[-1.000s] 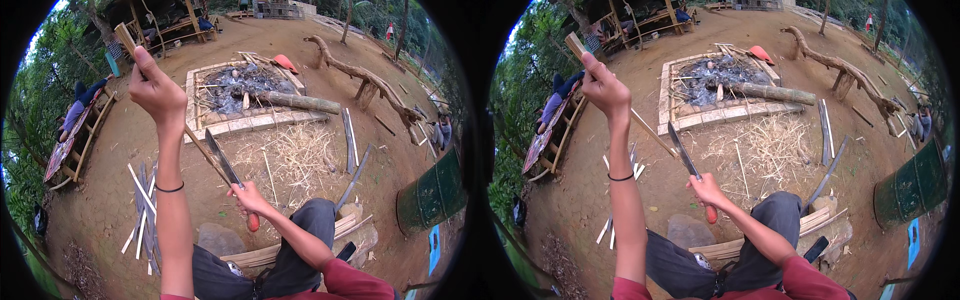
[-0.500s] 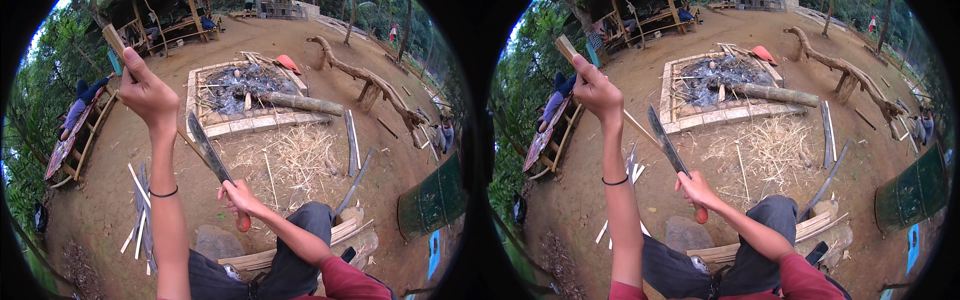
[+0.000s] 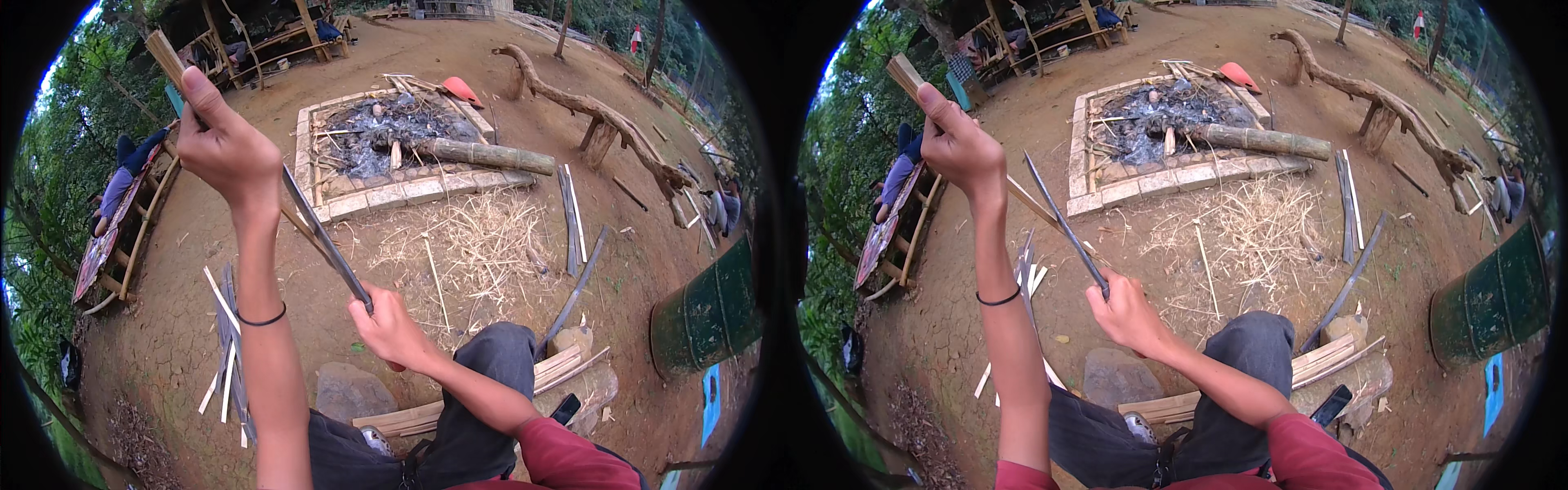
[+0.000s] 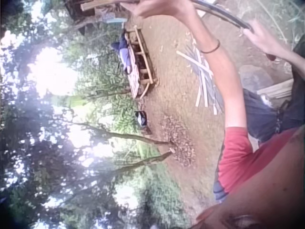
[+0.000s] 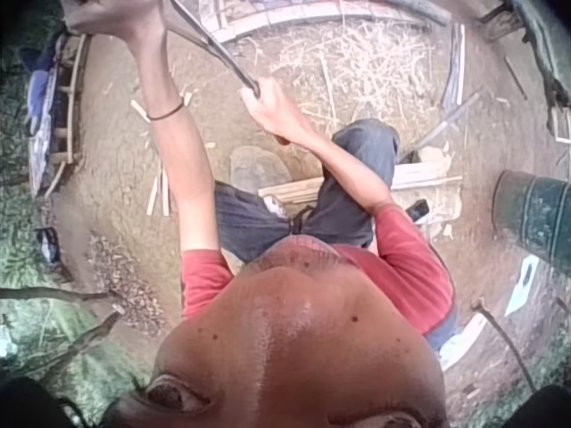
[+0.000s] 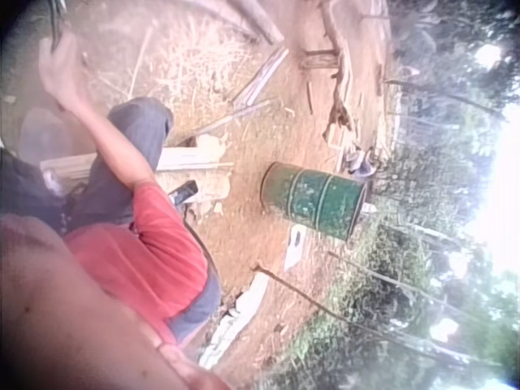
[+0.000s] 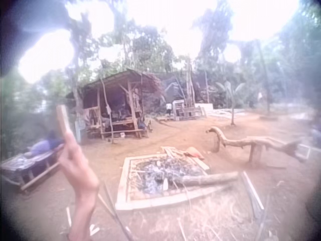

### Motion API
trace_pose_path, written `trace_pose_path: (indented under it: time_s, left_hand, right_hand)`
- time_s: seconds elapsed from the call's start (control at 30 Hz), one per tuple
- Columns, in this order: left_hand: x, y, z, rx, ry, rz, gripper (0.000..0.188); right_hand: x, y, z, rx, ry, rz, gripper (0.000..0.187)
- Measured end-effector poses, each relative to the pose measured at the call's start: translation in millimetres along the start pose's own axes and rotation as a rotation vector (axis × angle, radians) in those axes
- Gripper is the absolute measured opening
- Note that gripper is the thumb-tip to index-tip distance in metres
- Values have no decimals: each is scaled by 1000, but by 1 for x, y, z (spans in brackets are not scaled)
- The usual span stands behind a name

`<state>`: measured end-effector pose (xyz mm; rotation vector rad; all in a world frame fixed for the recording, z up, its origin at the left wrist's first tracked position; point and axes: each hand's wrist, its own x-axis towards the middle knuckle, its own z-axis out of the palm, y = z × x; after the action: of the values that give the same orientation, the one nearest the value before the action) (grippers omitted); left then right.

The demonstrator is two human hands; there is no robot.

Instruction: The person shaves a long strip of bamboo using a knife, drawing the blade along the length of the material to remove thin layers.

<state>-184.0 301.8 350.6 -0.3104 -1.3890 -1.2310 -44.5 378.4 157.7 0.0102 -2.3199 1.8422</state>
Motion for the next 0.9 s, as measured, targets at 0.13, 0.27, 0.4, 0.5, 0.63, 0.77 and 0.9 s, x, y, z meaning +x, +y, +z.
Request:
trace_pose_path:
  time_s: [0.13,0.27,0.4,0.5,0.63,0.77,0.9]
  left_hand:
    - [0,-3,-2,7,15,-2,68]
    - [4,0,-6,31,11,-47,68]
    - [-1,0,-10,-14,-1,-19,67]
    - [-2,7,-14,-9,-2,-22,67]
    - [-3,4,-10,-17,19,15,66]
    - [-1,5,-16,-25,4,-33,66]
    - [1,3,-20,-35,17,15,66]
  right_hand:
    - [-5,11,6,-82,0,32,32]
    - [-4,-8,0,-10,-13,24,31]
    - [-8,-42,-6,-26,-32,18,33]
    - [-12,-49,-1,-37,-11,-29,34]
    - [-15,11,14,-135,59,-15,36]
    - [-10,-4,9,-84,-10,46,38]
    - [-13,-38,10,-85,11,30,39]
